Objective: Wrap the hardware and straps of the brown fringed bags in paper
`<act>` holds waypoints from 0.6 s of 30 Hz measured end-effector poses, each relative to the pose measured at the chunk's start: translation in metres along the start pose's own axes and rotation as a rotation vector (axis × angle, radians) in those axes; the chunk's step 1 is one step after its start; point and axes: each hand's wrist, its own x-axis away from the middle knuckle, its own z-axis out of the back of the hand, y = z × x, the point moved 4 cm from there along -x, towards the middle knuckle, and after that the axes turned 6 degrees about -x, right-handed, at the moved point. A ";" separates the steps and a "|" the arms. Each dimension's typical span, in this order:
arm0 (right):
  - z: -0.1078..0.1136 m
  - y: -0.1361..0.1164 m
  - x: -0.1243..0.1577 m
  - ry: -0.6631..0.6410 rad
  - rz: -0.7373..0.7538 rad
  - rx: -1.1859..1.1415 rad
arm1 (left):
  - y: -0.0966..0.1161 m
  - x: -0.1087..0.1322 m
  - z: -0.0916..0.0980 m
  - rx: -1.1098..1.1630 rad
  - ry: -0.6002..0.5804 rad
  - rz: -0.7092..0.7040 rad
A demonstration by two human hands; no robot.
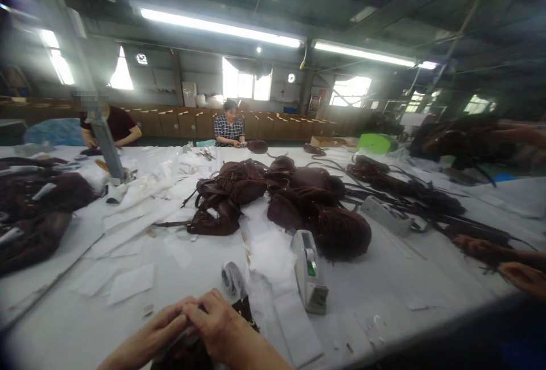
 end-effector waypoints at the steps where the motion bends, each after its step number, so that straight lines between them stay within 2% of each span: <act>1: 0.000 0.000 -0.001 0.006 0.018 -0.001 | 0.003 0.001 0.000 0.025 0.023 -0.021; 5: 0.003 -0.002 -0.005 0.003 0.061 0.011 | 0.009 0.003 0.000 0.042 0.147 -0.110; 7: 0.003 -0.001 -0.004 -0.001 0.053 0.007 | 0.007 0.005 -0.002 0.054 0.192 -0.111; 13: -0.009 0.012 0.005 -0.043 0.003 -0.025 | -0.017 0.005 -0.015 0.285 0.120 0.070; 18: -0.010 0.017 0.006 -0.108 -0.083 -0.144 | -0.034 0.003 -0.012 0.280 0.206 0.116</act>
